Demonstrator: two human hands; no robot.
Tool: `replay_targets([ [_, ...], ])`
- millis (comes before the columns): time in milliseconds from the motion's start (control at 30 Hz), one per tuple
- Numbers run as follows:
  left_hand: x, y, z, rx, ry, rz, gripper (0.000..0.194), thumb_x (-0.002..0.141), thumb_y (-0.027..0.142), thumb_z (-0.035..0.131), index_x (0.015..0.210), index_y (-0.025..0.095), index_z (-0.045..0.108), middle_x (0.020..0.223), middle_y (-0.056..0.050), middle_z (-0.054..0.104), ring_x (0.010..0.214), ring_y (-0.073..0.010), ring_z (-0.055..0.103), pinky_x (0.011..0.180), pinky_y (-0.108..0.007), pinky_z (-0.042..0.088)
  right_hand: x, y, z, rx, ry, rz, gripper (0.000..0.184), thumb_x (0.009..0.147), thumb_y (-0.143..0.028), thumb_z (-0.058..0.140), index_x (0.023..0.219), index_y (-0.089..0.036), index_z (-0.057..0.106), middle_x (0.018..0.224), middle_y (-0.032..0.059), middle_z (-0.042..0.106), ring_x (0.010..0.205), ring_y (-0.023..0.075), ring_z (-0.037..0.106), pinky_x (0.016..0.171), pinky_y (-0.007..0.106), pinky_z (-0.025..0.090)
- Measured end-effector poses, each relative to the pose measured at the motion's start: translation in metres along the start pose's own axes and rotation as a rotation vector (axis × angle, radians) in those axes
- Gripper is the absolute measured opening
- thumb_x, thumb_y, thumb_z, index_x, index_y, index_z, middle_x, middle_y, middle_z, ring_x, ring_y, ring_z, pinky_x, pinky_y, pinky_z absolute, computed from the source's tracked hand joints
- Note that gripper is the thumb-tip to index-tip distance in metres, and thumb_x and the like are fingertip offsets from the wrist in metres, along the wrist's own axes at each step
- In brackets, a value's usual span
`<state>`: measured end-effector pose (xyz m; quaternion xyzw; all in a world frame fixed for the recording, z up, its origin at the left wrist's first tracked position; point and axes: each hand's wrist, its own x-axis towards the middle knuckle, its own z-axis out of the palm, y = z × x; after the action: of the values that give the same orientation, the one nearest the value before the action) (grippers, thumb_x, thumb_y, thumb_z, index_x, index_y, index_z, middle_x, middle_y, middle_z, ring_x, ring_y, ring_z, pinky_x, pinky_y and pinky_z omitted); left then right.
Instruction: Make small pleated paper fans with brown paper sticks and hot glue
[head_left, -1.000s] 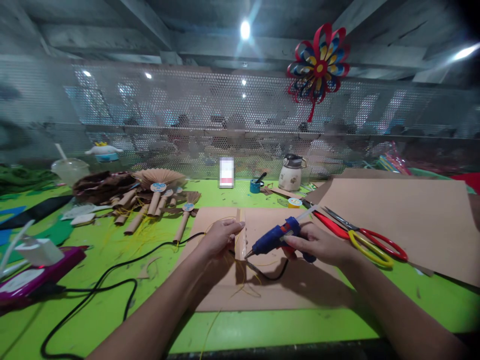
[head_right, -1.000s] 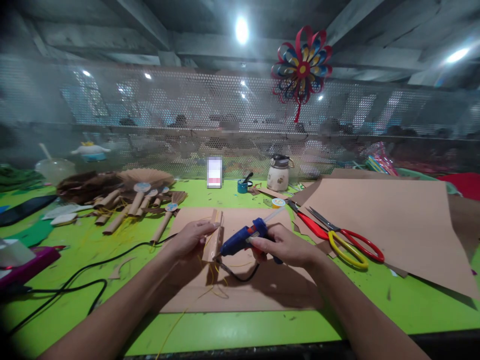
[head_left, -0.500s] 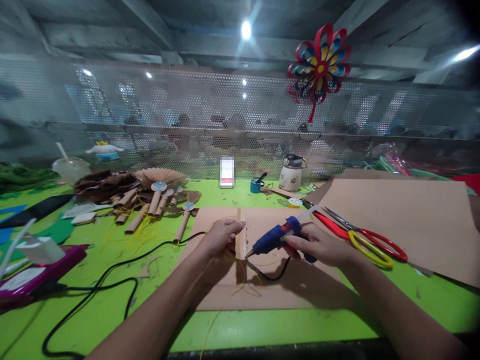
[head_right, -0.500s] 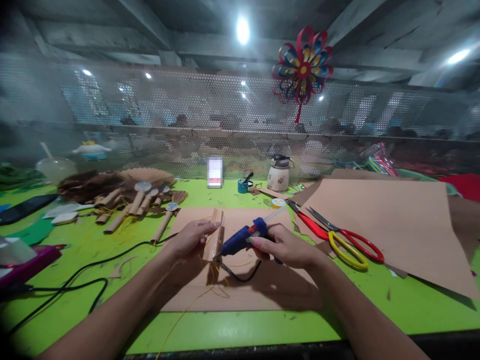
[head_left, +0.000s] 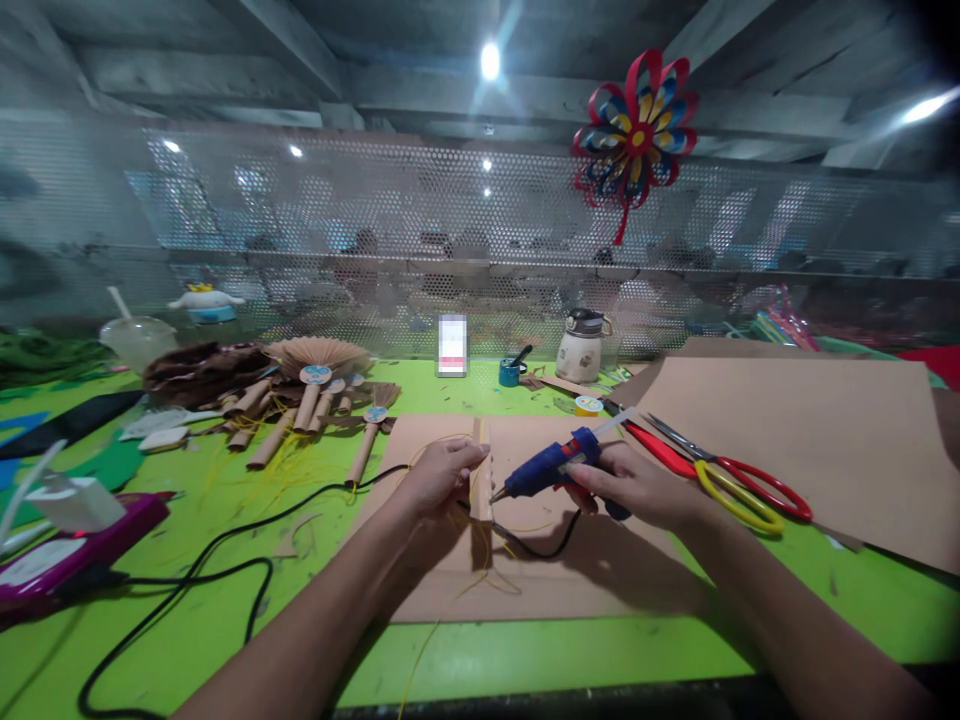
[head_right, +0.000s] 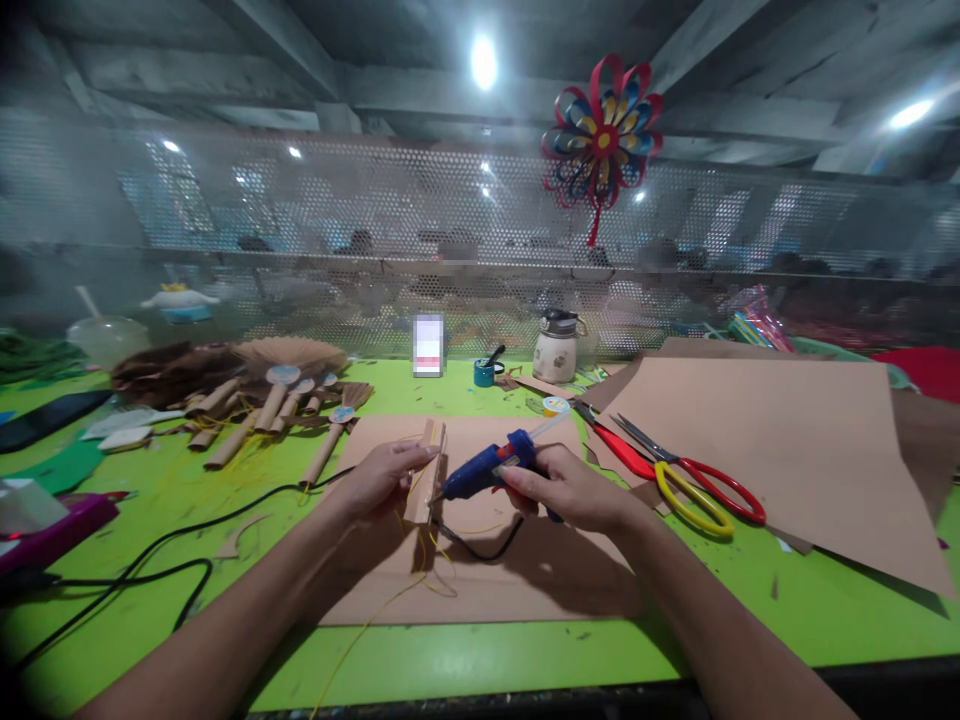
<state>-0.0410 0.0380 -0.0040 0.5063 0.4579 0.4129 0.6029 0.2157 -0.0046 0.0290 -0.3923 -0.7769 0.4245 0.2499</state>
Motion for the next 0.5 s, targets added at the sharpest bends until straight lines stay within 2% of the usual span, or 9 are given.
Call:
replay_targets([
  [267,-0.0011,0.0003,0.0012,-0.009,0.009,0.013,0.034,0.061,0.041,0.078,0.065,0.017,0.055,0.050,0.005,0.049,0.041,-0.0091,0.043,0.041,-0.022,0.024,-0.0008,-0.0015,-0.0012,-0.011,-0.059,0.001,0.049,0.094,-0.057,0.048,0.075,-0.013,0.062,0.068,0.0035,0.059,0.061,0.0119,0.050,0.055,0.024,0.037],
  [500,0.0004,0.0018,0.0004,-0.017,-0.007,0.006,0.030,0.062,0.038,0.078,0.062,0.017,0.056,0.048,0.005,0.047,0.039,-0.0092,0.042,0.040,-0.022,0.024,0.0029,-0.0025,0.0018,0.119,0.105,0.004,0.048,0.092,-0.056,0.051,0.069,-0.015,0.059,0.066,0.0041,0.059,0.063,0.0144,0.055,0.061,0.027,0.042],
])
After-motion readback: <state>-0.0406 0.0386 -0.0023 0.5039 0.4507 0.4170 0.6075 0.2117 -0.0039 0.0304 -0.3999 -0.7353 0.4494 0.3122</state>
